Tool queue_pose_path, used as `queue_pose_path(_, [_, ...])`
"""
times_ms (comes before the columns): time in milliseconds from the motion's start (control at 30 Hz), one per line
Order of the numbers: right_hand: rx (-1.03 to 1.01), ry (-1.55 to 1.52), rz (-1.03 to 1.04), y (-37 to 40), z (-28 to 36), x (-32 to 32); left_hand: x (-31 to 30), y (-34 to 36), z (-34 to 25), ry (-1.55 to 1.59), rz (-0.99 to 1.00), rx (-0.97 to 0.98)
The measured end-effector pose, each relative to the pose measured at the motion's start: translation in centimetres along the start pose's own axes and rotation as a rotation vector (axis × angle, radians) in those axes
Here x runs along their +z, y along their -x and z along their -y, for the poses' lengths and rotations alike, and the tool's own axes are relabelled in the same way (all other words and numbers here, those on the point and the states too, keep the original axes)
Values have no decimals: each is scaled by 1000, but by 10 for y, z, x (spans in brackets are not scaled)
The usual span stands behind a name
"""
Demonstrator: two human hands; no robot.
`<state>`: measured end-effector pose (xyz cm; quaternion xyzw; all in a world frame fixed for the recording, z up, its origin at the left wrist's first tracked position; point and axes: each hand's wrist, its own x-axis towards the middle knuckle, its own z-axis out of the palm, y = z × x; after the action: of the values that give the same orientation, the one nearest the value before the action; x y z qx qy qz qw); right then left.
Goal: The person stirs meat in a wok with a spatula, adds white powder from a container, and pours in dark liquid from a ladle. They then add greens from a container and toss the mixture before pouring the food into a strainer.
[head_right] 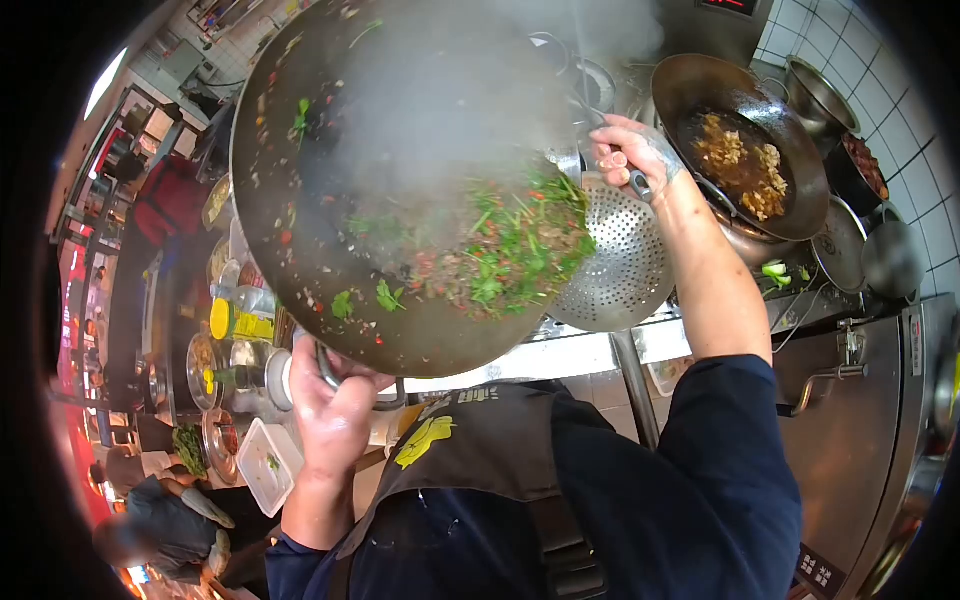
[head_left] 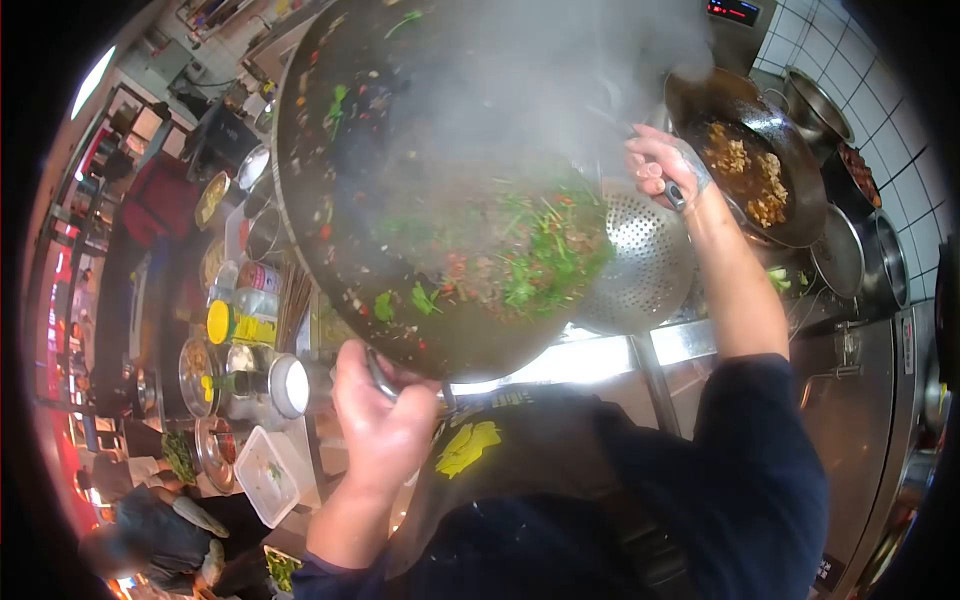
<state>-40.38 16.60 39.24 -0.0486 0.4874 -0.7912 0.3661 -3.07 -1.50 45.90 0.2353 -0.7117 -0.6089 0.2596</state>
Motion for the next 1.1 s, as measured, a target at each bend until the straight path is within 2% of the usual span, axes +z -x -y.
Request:
queue_pose_path(100, [-19, -76, -30, 1, 8, -29, 29, -10, -7, -281, -7, 93])
queue_pose_path(300, [-96, -192, 35, -4, -6, -61, 57, -15, -27, -480, 66, 257])
queue_pose_path(333, [-130, -168, -74, 0, -6, -56, 62, -14, -32, -519, 92, 262])
queue_pose_path(367, [-130, -175, -57, 4, -4, -58, 67, -15, -38, -557, 118, 273])
queue_pose_path(433, [-127, -181, -19, 9, 0, -61, 72, -10, -52, -643, 138, 426])
queue_pose_path(467, [-127, -186, 69, 9, 4, -68, 74, -12, -61, -689, 145, 512])
queue_pose_path(533, [-100, -191, 239, 11, 3, -90, 79, -14, -76, -742, 173, 565])
queue_pose_path(567, [-128, -141, 73, 24, 0, -72, 81, -13, -79, -772, 210, 573])
queue_pose_path(600, [-147, -81, -91, 35, 0, -49, 83, -17, -80, -749, 226, 432])
queue_pose_path(633, [-195, -5, -238, 37, 14, -32, 76, -20, -83, -812, 209, 402])
queue_pose_path(667, [-319, -53, -45, -5, -3, -86, 68, -21, -82, -729, 195, 519])
queue_pose_path(700, [-168, -128, 254, 21, 1, -90, 61, -22, -80, -649, 190, 623])
queue_pose_path(733, [-208, 23, 88, 2, 12, -79, 57, -30, -87, -648, 212, 635])
queue_pose_path(767, [-172, 34, -13, 7, -9, -70, 43, -38, -94, -862, 247, 565])
queue_pose_path(800, [-133, 41, -112, 12, -31, -62, 33, -31, -90, -879, 228, 622])
queue_pose_path(833, [-170, -39, -110, 16, -16, -54, 35, -46, -85, -858, 151, 781])
queue_pose_path(867, [-185, -128, -103, 13, -4, -49, 30, -51, -83, -664, 108, 681])
queue_pose_path(933, [-50, -291, 141, -3, -9, -62, 1, -49, -68, -481, 73, 409])
queue_pose_path(1000, [-67, -149, 73, -6, -2, -41, -21, -48, -43, -308, 46, 241])
queue_pose_path(1033, [-72, -78, 38, -7, 1, -31, -38, -47, -28, -228, 96, 173])
queue_pose_path(1067, [-75, 7, 78, 7, 5, -7, -40, -46, -19, -67, 1, 149])
queue_pose_path(1100, [-77, 97, 119, 13, 8, 9, -51, -46, -7, -55, -20, 105])
